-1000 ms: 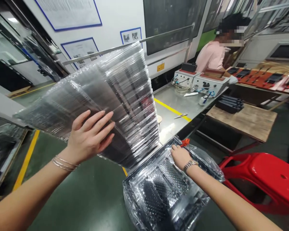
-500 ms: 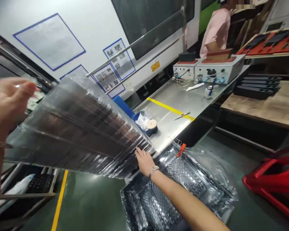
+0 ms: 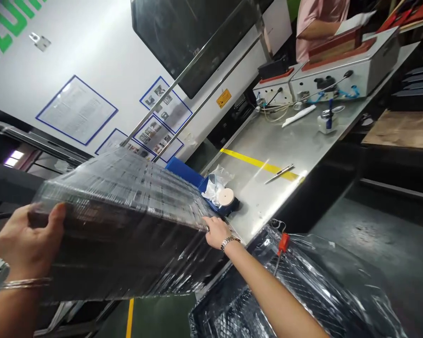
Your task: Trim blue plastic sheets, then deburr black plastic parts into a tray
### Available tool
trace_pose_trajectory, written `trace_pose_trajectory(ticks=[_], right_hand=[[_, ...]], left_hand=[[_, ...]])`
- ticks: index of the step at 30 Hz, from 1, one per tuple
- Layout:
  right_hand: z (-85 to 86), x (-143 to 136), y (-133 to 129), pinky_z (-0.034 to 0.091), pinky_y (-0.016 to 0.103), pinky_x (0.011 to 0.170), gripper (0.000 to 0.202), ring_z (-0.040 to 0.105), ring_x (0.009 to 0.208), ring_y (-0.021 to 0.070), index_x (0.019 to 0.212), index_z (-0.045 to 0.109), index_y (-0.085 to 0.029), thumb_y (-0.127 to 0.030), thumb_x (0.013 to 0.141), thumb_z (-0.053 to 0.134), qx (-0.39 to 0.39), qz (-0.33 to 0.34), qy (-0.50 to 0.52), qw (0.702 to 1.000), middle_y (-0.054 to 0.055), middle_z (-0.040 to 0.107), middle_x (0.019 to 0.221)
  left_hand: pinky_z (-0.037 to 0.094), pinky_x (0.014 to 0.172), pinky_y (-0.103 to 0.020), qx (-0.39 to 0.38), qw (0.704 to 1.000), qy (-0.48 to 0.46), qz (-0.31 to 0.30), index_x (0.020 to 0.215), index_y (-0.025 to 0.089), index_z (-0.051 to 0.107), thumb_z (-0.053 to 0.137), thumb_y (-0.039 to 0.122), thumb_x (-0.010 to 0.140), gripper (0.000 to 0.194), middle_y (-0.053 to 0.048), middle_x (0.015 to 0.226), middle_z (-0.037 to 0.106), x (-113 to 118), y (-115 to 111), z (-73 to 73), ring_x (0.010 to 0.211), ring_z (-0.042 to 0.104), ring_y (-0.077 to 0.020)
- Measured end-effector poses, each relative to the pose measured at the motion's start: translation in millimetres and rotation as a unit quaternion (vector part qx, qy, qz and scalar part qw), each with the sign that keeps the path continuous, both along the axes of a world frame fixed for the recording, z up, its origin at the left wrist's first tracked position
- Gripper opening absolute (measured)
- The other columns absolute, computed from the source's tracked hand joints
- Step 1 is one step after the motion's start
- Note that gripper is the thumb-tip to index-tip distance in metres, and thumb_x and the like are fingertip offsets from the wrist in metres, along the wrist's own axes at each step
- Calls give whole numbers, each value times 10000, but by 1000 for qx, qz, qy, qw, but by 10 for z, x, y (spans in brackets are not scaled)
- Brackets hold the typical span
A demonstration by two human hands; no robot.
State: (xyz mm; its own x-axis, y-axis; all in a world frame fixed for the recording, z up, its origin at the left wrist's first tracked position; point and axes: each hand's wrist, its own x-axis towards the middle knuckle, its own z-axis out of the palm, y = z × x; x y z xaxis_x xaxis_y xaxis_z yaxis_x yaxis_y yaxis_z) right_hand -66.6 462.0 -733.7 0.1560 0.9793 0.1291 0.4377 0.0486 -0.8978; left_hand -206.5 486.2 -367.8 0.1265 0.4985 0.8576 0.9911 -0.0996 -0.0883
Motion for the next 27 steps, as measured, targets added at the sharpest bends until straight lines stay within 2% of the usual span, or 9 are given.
trace_pose_trajectory(ticks=[3,6,9,12,16,19,23,25,27], right_hand=[[-81,-135,-97,451,418,1033,632,611,1115,276,1308,600,-130,-33,693,498,-8,-11,33,999,146,652,1248],[-229,-337,-285,394,420,1116,689,537,1265,271,1368,523,-53,6,686,444,-25,-50,66,996,182,564,1380],[-375,-500,-424,378,437,1142,724,495,1323,251,1401,454,-7,20,681,382,-33,-95,107,989,198,512,1429],[-499,-551,-493,364,424,1158,719,491,1329,217,1399,452,-42,-13,688,356,-32,-143,157,977,169,524,1425],[-661,-520,-658,424,440,1107,636,530,1290,248,1364,487,-81,-146,739,389,-55,-211,221,951,173,566,1372],[-728,-464,-895,508,428,1003,538,634,1142,248,1254,573,-128,-250,758,406,-70,-226,251,938,157,658,1232],[-665,-214,-1135,556,423,881,449,694,966,244,1119,634,-162,-341,766,421,-72,-208,258,941,136,725,1037],[-565,17,-1123,553,438,869,457,692,955,261,1103,640,-153,-388,765,442,-63,-199,247,946,154,724,1015],[-405,294,-1019,542,441,886,476,682,984,269,1102,642,-155,-436,761,463,-38,-195,231,952,161,716,1044]], left_hand=[[475,705,-499,34,996,52,61,917,188,730,345,888,628,850,-149,842,730,12,-210,-243,819,666,-402],[513,712,-443,73,989,124,-12,1041,164,724,495,741,769,677,-156,941,751,-8,-489,-565,839,694,-355],[535,736,-420,106,972,198,-75,1111,122,698,583,548,838,519,-174,959,749,-48,-654,-753,830,702,-332],[536,724,-425,123,964,213,-97,1080,76,701,572,517,855,512,-200,918,741,-76,-626,-762,808,701,-342],[519,731,-450,114,978,164,-65,1040,57,711,516,613,838,623,-214,893,729,-50,-511,-719,816,691,-361],[504,783,-466,72,989,120,-38,1034,68,706,470,694,799,709,-207,931,723,57,-487,-754,877,678,-368],[486,830,-472,10,996,78,-45,1058,78,679,471,721,770,734,-201,999,710,287,-493,-855,935,661,-367],[479,890,-469,-34,993,63,-93,1124,86,646,502,698,780,716,-198,1084,696,356,-516,-868,1015,649,-355],[480,947,-435,-85,980,33,-179,1209,111,593,507,655,825,672,-173,1177,673,318,-569,-822,1098,633,-308]])
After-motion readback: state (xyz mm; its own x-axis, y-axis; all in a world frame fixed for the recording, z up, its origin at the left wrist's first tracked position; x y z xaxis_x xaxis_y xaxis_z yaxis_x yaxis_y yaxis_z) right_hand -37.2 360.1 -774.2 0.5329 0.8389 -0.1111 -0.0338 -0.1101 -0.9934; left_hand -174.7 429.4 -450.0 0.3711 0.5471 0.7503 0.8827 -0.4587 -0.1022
